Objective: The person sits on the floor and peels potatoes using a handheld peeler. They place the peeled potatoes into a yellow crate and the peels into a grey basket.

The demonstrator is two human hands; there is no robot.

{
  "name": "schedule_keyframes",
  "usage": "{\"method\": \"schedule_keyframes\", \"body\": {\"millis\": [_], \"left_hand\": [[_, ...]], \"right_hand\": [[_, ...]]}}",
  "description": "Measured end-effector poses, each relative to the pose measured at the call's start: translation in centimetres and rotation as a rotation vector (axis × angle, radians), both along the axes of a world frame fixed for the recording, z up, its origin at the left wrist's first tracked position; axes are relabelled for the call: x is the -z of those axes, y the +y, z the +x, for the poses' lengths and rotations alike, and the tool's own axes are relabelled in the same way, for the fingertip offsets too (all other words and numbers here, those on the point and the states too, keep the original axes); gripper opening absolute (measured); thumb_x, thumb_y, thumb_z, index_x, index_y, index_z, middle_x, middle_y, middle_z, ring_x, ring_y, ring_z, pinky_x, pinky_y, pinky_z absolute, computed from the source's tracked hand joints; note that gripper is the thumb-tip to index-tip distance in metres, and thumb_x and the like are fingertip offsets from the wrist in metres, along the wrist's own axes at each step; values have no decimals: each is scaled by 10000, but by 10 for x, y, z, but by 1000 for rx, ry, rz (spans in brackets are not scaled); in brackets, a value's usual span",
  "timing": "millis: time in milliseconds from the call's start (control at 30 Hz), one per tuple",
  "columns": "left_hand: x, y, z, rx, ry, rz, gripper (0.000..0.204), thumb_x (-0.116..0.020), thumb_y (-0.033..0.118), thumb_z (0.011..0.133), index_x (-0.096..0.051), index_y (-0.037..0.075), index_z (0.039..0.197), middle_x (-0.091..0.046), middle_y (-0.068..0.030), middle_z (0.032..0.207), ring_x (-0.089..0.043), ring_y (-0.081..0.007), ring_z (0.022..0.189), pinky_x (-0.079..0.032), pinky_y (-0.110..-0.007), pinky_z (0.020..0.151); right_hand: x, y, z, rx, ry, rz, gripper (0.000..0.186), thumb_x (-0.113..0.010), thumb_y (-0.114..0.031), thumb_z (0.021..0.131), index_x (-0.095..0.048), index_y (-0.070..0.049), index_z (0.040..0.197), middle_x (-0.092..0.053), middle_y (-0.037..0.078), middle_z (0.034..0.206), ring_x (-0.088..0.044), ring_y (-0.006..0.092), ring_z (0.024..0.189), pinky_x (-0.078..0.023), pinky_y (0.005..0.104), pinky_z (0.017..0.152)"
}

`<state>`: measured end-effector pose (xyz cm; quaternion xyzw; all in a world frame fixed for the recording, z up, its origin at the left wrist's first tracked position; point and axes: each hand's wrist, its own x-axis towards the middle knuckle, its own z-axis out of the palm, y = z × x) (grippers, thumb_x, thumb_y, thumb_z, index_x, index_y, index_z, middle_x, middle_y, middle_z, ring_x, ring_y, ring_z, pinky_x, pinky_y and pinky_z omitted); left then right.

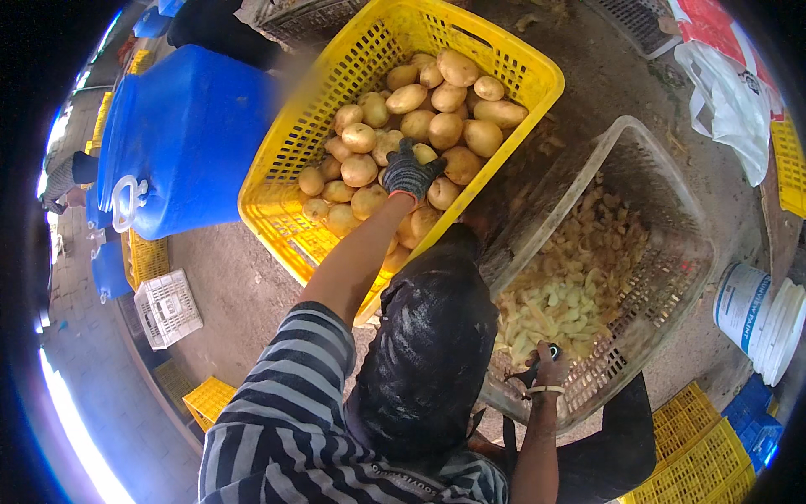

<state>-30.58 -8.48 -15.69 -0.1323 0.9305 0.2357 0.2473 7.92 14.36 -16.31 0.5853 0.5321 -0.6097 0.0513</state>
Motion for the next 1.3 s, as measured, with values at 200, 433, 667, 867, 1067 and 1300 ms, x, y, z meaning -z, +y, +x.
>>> {"method": "schedule_keyframes", "body": {"millis": [200,433,667,867,1067,1300], "left_hand": [[67,-38,0,-24,405,350,548,-773,285,714,-545,-4,1121,-615,-180,1018,-586,-282,954,-476,-348,847],[-3,-17,-4,111,12,193,829,-756,416,697,-394,45,1343,-507,-229,1265,-498,-345,1172,-421,-390,965],[42,-9,5,-77,227,296,817,-784,388,664,-407,71,1316,-525,-197,1221,-519,-324,1125,-421,-379,961],[45,-41,-8,-200,153,1088,674,-770,166,684,-427,25,1247,-506,-156,1150,-545,-273,998,-469,-381,875],[-155,-9,33,576,486,747,854,-792,106,643,-346,43,1369,-457,-123,1289,-440,-252,1185,-380,-356,1004],[-265,43,94,1034,447,648,873,-827,172,613,-386,5,1347,-473,-147,1326,-465,-276,1227,-376,-343,1019]], "right_hand": [[-6,-2,-7,23,-11,-19,197,-676,-146,796,-559,-1,859,-584,87,620,-554,172,466,-447,278,446],[-11,-3,-18,27,22,-13,212,-682,-176,795,-555,-19,862,-586,83,636,-558,171,480,-447,281,438],[-14,2,-11,-15,23,22,182,-657,-161,805,-543,-22,834,-567,72,612,-543,163,464,-441,275,428],[-11,13,-14,154,135,51,130,-622,-112,819,-533,-17,809,-555,84,603,-523,167,457,-438,274,430],[-93,21,-92,98,355,53,163,-629,-146,818,-560,-2,780,-581,81,623,-515,147,465,-407,280,432],[-240,-18,-174,-16,630,15,218,-620,-151,851,-608,40,957,-609,64,653,-547,116,487,-423,235,432]]}}
